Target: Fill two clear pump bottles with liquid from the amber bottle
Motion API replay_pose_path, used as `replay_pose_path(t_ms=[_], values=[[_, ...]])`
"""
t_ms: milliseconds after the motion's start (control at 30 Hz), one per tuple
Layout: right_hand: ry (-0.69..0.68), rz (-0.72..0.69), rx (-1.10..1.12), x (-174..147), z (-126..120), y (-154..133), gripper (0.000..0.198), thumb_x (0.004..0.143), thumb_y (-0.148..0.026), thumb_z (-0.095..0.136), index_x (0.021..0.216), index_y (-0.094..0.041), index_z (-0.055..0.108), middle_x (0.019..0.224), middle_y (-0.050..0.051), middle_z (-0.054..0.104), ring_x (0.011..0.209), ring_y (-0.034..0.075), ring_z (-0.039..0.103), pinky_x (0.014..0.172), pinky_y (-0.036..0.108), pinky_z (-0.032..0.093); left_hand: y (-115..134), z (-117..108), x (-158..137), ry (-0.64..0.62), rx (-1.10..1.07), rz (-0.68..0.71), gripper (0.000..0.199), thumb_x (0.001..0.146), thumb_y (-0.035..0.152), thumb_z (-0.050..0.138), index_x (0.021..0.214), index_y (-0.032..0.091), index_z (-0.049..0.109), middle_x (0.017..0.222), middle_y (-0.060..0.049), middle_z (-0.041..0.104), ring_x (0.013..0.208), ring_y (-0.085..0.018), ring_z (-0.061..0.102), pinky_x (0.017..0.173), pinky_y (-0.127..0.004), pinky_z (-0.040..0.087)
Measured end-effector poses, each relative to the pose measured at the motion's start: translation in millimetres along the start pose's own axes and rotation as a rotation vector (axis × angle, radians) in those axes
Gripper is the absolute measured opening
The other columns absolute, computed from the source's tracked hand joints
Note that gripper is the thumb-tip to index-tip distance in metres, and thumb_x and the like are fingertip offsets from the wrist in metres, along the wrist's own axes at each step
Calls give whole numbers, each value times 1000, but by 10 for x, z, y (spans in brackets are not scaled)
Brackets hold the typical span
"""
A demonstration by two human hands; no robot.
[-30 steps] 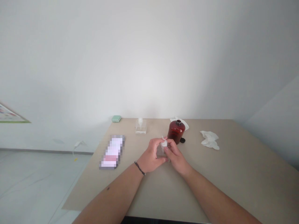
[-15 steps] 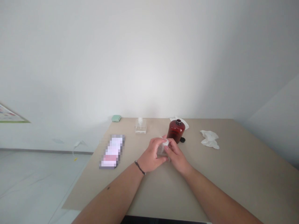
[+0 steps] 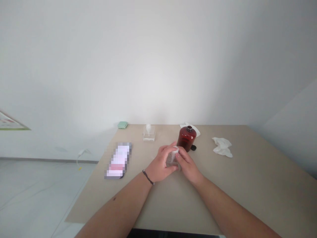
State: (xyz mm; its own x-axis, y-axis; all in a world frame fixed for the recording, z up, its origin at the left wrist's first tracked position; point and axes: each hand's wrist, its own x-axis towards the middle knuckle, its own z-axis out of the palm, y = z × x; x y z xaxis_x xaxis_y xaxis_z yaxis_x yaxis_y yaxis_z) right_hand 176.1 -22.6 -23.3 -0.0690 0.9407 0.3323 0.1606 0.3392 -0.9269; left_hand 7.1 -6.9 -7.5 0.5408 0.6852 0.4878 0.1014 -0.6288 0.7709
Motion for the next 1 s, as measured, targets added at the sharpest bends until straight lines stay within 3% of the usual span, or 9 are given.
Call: replay_pose_path(t_ms=[200,367,533,733,1000], values=[[11,-41,-23,20,-57,-52,35,92,-56,55,112,-29,66,114,6,62,111,26,57,103,46,44,-106,-7,-3,19,6,-15,77,74,18,79,140,31,42,157,-11,32,148,-35,28,121,-61,24],[34,-88,-16,28,-95,-183,32,89,-53,61,111,-30,66,117,7,61,114,27,57,102,47,44,-162,40,-17,21,-136,-110,111,66,29,88,152,29,19,158,-17,25,146,-38,30,118,-59,30],[86,-53,43,20,-119,-235,31,89,-55,61,109,-31,65,119,7,62,112,27,58,99,46,47,-177,72,-15,21,-232,-122,124,63,35,91,154,31,6,159,-19,23,148,-39,27,115,-59,35],[205,46,73,14,-247,-264,42,75,-61,73,99,-29,63,103,5,67,95,26,62,90,45,49,-203,41,-8,38,-264,-144,129,58,34,93,153,30,6,159,-22,22,146,-41,31,113,-62,36],[350,-83,210,2,-331,-235,33,73,-51,79,93,-27,68,91,1,71,87,21,64,87,39,50,-108,22,-28,25,-161,-100,119,60,28,91,152,27,16,157,-20,30,145,-39,35,117,-61,34]])
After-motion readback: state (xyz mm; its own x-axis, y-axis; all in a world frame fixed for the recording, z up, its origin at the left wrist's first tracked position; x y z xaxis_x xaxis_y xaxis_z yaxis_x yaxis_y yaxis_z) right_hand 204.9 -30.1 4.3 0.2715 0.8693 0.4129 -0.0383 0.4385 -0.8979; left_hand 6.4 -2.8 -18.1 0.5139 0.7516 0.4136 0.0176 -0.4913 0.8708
